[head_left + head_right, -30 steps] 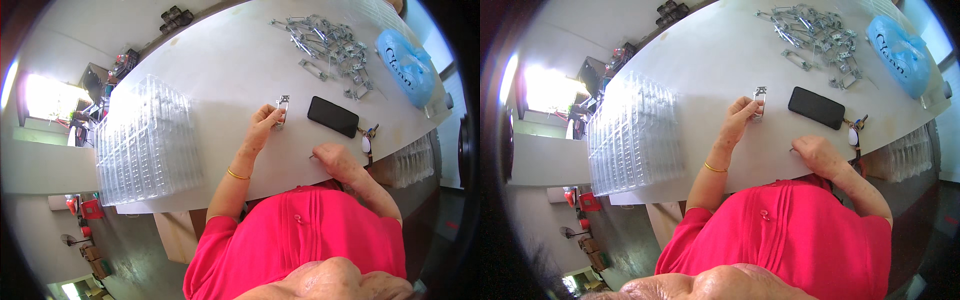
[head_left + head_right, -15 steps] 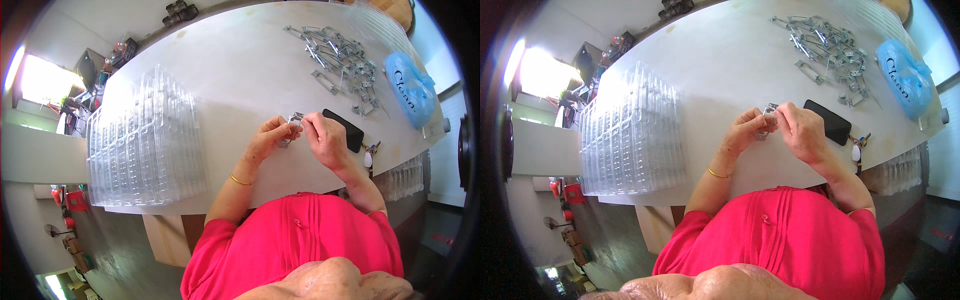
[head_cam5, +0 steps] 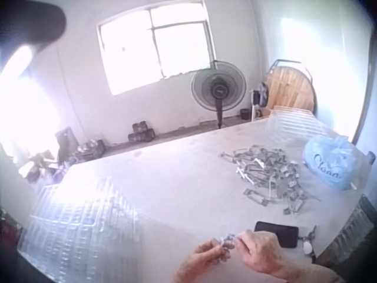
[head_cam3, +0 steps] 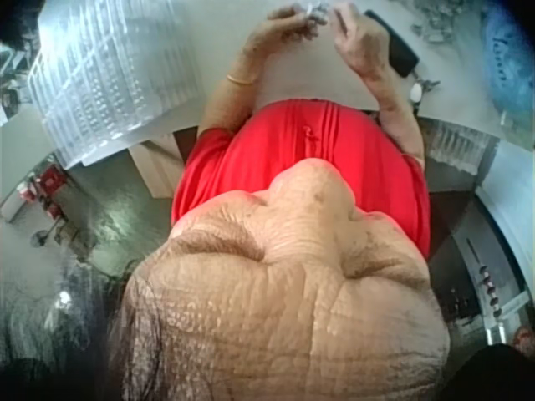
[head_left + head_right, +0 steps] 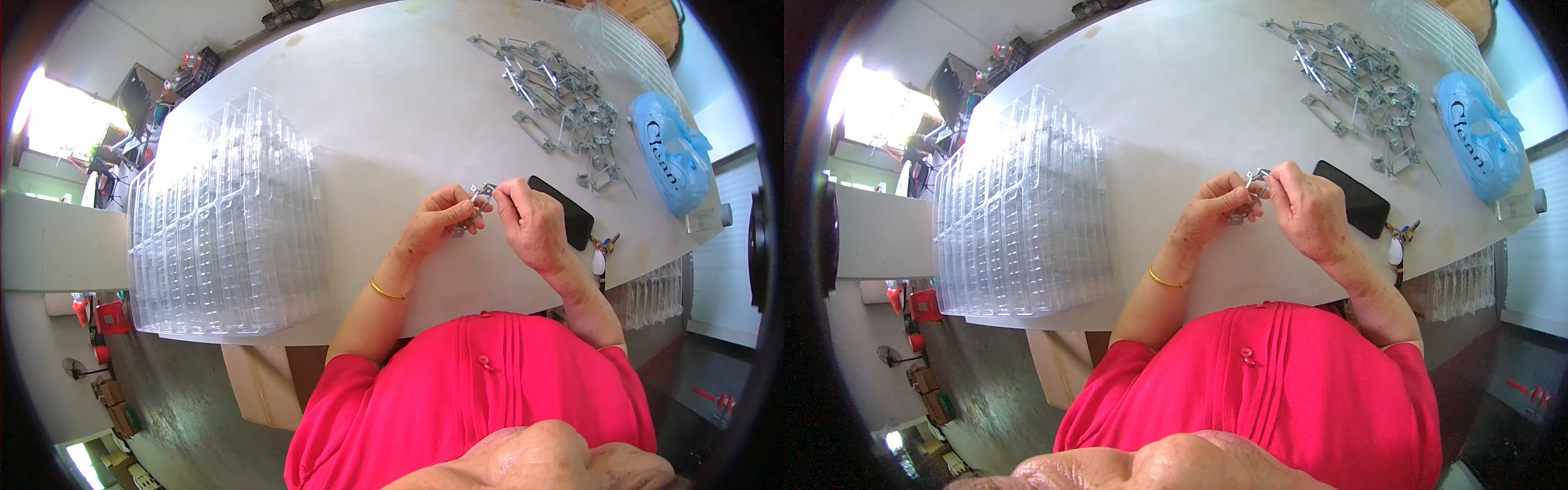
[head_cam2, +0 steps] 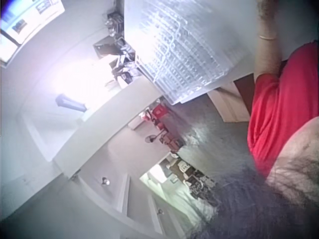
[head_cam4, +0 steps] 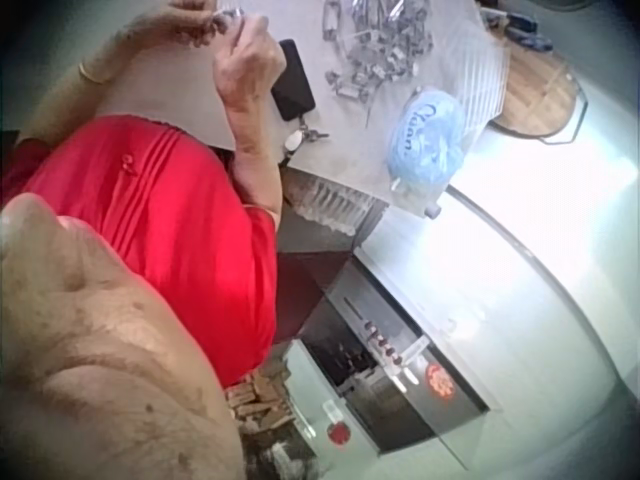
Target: The person assembles metal hardware by inserting small pins into metal brackets by hand and places the assembled pieces into plastic trays.
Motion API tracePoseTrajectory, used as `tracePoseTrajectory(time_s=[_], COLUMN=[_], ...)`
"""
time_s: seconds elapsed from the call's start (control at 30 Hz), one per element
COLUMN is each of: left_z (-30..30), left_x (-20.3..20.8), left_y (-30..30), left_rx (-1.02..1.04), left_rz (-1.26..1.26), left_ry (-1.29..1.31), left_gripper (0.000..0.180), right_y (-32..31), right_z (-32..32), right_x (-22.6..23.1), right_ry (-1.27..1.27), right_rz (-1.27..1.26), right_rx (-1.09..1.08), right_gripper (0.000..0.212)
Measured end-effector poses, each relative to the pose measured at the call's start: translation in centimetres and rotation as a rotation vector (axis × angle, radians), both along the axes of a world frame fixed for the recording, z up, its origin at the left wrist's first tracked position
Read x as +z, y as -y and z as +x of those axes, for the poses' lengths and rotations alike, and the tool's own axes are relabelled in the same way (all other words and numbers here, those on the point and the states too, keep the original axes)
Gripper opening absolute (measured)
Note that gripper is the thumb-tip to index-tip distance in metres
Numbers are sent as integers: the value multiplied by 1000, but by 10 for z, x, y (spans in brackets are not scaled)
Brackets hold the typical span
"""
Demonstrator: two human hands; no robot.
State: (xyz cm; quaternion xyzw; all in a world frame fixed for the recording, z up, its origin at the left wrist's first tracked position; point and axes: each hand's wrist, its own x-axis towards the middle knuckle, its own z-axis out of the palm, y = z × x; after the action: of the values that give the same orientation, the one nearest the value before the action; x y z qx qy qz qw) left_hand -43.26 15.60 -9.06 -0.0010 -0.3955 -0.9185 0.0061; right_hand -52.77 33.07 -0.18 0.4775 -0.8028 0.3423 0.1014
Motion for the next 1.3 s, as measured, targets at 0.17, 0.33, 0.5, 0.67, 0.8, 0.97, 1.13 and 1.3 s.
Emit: tracePoseTrajectory(time_s=[0.17, 0.33, 0.5, 0.67, 0.8, 0.97, 1.13, 1.3], left_z=[0, 1, -3, -1, 0, 1, 1, 0], left_x=[-1, -6, -14, -8, 2, -2, 0, -4], left_y=[-4, -4, -3, -1, 2, 2, -1, 3], left_rx=[-11, -36, -38, 19, 18, -61, -32, -45], left_rz=[-100, -226, -261, -33, 39, 52, 12, -20], left_ry=[-22, -29, -17, 3, 19, -39, -46, -73], left_gripper=[15, 13, 15, 16, 16, 17, 17, 16], right_y=[-1, -1, -3, -12, -14, -12, -12, -12], right_z=[2, 4, 4, 11, 9, 7, 5, 4], right_x=[-8, -16, -18, -3, 0, -3, -4, -2], right_ry=[90, 161, 195, 211, 259, 257, 244, 253], right_rz=[0, 40, 17, 27, -24, -32, -2, 13], right_rx=[-4, -29, -43, -68, -65, -72, -76, -70], right_gripper=[12, 14, 15, 15, 15, 13, 14, 14])
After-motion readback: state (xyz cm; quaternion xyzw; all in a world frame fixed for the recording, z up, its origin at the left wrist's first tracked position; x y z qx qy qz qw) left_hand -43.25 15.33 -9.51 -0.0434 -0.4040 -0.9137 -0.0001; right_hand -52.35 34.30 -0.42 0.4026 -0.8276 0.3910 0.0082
